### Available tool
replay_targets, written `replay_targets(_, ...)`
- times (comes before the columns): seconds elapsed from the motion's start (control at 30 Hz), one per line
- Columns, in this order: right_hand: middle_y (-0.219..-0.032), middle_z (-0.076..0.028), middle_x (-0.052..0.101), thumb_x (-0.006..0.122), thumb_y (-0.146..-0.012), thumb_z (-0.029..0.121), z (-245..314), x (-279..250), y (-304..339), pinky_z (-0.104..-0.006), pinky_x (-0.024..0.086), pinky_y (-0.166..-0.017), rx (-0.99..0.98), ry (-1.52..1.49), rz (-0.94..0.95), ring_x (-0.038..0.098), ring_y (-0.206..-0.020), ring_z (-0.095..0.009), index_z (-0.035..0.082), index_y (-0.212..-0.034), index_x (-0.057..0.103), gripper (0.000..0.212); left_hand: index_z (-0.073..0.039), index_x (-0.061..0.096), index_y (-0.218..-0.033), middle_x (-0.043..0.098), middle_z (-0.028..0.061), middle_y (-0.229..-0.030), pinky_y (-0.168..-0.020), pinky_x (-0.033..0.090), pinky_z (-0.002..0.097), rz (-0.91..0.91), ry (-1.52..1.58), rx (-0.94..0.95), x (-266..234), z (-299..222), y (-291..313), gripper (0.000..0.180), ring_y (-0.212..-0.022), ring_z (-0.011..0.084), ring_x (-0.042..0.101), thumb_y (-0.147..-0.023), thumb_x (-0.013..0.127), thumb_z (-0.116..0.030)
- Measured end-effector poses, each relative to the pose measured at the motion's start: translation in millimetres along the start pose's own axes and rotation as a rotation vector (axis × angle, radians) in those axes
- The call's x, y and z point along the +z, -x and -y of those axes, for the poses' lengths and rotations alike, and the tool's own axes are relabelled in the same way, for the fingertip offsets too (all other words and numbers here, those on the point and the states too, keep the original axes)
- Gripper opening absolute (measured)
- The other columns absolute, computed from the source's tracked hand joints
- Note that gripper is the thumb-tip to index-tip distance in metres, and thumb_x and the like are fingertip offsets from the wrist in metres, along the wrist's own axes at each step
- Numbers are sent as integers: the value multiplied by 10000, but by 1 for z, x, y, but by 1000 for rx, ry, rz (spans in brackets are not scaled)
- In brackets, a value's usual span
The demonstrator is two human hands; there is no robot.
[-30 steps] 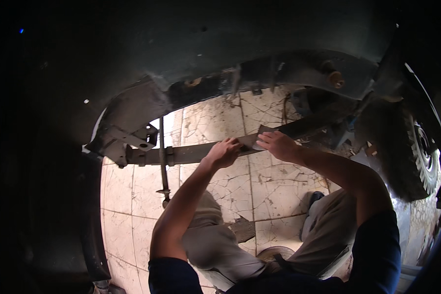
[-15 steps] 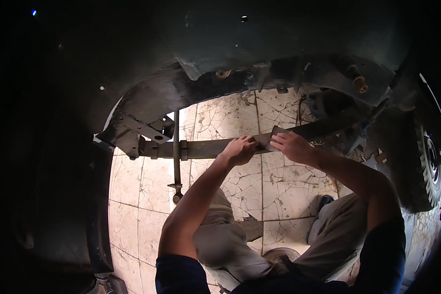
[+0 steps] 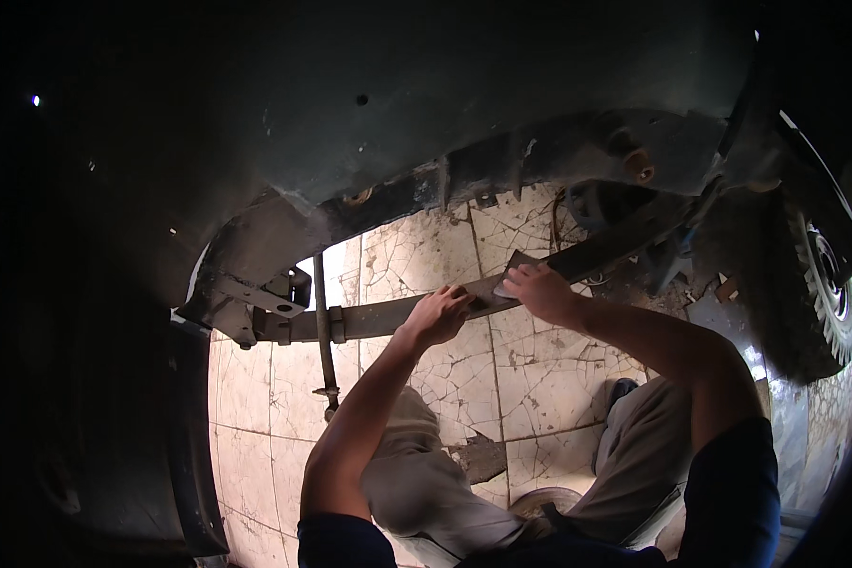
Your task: The person sits beneath a vehicle and uses a sanding block to sand a metal frame component. The person moves the sanding block back and forth along the frame, focusing on a specific section.
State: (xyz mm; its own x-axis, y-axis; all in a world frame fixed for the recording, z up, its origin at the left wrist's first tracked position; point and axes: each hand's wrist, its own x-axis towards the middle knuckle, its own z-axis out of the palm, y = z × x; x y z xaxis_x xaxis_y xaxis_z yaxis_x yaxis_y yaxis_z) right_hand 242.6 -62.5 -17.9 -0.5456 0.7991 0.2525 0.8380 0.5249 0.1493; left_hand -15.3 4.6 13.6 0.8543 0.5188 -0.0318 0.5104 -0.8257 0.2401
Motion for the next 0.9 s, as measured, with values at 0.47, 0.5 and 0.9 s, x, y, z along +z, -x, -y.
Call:
replay_targets(0.47, -1206, -48, 591, 582, -846, 169, -8, 7, 1, -359, 489, -850, -129, 2, -39, 553, -1126, -203, 119, -1181, 624, 341, -89, 569, -1285, 571, 85, -1252, -946, 490, 387, -4, 9, -7, 9, 3, -2, 403, -1152, 293, 548, -888, 607, -145)
replay_targets(0.5, -1219, -49, 588, 583, -846, 168, -5, 6, 1, -357, 487, -860, -183, -21, -89, 549, -1136, -204, 118, -1196, 620, 356, -91, 569, -1285, 571, 85, -1250, -941, 493, 388, -9, 14, 0, 7, 3, -3, 404, -1146, 293, 551, -886, 606, -144)
replay_targets(0.9, -1244, -75, 582, 575, -868, 188, 0, 8, -6, -411, 482, -891, -135, 5, -20, 555, -1140, -224, 109, -1206, 610, 349, -79, 579, -1260, 574, 97, -1242, -928, 501, 391, -10, -12, -3, 4, 0, -3, 370, -1145, 305, 557, -898, 589, -153)
